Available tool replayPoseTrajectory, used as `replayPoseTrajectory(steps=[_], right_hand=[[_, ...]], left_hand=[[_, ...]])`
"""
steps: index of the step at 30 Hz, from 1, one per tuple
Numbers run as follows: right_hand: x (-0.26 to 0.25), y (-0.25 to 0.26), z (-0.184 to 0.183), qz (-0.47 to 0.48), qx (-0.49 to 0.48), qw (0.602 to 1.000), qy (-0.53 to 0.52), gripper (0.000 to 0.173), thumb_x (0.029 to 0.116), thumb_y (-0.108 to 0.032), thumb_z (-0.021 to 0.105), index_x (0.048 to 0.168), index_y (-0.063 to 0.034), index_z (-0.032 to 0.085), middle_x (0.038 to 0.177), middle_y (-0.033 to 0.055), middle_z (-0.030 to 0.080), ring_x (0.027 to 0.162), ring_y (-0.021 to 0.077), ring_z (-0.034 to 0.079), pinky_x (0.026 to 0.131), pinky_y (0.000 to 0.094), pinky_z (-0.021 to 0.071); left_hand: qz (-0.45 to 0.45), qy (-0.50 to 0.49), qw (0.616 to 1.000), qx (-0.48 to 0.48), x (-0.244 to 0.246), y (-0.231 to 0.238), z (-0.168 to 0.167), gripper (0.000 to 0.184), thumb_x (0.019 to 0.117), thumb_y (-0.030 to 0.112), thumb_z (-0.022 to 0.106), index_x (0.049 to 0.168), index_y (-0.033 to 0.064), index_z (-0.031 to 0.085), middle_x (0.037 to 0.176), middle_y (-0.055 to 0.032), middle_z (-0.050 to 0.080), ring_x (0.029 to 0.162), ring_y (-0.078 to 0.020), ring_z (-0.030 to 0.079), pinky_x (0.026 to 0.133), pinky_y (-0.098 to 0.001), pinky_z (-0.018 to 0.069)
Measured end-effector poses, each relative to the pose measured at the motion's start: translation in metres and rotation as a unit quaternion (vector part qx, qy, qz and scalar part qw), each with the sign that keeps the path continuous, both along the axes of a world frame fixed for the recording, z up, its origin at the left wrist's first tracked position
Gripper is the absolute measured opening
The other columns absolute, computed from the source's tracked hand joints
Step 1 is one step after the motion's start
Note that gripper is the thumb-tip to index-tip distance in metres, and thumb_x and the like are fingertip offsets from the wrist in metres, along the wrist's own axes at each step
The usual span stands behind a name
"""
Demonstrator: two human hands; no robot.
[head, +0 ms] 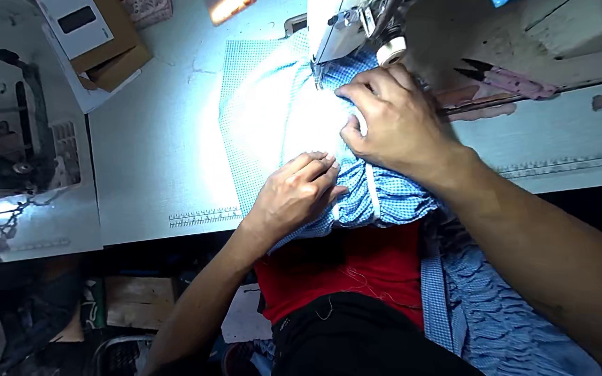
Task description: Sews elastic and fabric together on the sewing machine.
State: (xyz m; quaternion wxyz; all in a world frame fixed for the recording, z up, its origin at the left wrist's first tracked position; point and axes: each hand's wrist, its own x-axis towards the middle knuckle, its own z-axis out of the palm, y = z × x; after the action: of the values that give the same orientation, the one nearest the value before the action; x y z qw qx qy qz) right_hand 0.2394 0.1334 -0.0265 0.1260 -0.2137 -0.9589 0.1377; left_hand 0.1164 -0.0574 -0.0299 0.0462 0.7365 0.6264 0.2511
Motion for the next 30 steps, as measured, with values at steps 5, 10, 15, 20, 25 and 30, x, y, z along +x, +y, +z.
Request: replayPoseTrajectory(steps=[5,10,15,20,25,30], right_hand=[[0.009,0.008,-0.006,0.025,0.041,0.995,0.086,0.027,0.1044,-0.012,0.046,0.115,-0.0079,0.071,0.126,0.0165,0.067,0.123,0.0405,0.057,0.100,0.0545,0.0442],[0.014,0.009,0.003,0.018,0.029,0.999,-0.001,0.048,0.0951,-0.039,0.049,0.134,-0.0151,0.066,0.140,0.0137,0.061,0.133,0.0404,0.052,0.102,0.0593,0.0434],[0.021,0.009,0.006,0.083,0.035,0.995,0.034,0.029,0.1039,-0.019,0.046,0.116,-0.0116,0.071,0.121,0.0115,0.069,0.112,0.0393,0.060,0.093,0.0568,0.0447],[0.024,0.006,0.013,0.078,0.017,0.997,-0.005,0.035,0.0984,-0.025,0.051,0.127,-0.0127,0.068,0.133,0.0122,0.064,0.121,0.0420,0.056,0.097,0.0604,0.0430],[0.026,0.004,0.016,0.071,0.034,0.997,-0.016,0.041,0.1006,-0.041,0.048,0.119,-0.0129,0.071,0.128,0.0087,0.068,0.120,0.0376,0.058,0.097,0.0576,0.0419],[0.028,0.002,0.016,0.083,0.032,0.996,0.000,0.028,0.0999,-0.009,0.047,0.118,-0.0088,0.069,0.127,0.0130,0.066,0.116,0.0411,0.059,0.094,0.0590,0.0439]], left_hand=[[-0.001,0.013,1.000,-0.004,0.002,0.000,0.002,0.034,0.1028,0.032,0.062,0.117,0.0057,0.077,0.124,-0.0109,0.073,0.125,-0.0231,0.065,0.108,-0.0329,0.0509],[0.003,0.005,1.000,-0.004,0.003,-0.001,0.001,0.031,0.1030,0.030,0.063,0.116,0.0058,0.077,0.123,-0.0109,0.073,0.125,-0.0227,0.065,0.107,-0.0333,0.0517],[0.001,0.011,1.000,-0.006,0.003,-0.001,0.002,0.033,0.1024,0.033,0.063,0.117,0.0061,0.077,0.124,-0.0109,0.073,0.125,-0.0227,0.065,0.107,-0.0332,0.0512],[0.000,0.016,1.000,-0.008,0.003,-0.002,0.002,0.033,0.1027,0.031,0.063,0.119,0.0061,0.077,0.125,-0.0112,0.073,0.125,-0.0230,0.065,0.107,-0.0334,0.0513],[0.002,0.030,0.999,-0.015,0.002,-0.002,0.004,0.034,0.1036,0.033,0.061,0.119,0.0062,0.076,0.127,-0.0103,0.072,0.127,-0.0230,0.064,0.108,-0.0341,0.0504],[-0.007,0.014,1.000,-0.009,0.002,-0.003,0.002,0.034,0.1026,0.033,0.063,0.118,0.0057,0.077,0.125,-0.0112,0.073,0.127,-0.0234,0.064,0.110,-0.0349,0.0500]])
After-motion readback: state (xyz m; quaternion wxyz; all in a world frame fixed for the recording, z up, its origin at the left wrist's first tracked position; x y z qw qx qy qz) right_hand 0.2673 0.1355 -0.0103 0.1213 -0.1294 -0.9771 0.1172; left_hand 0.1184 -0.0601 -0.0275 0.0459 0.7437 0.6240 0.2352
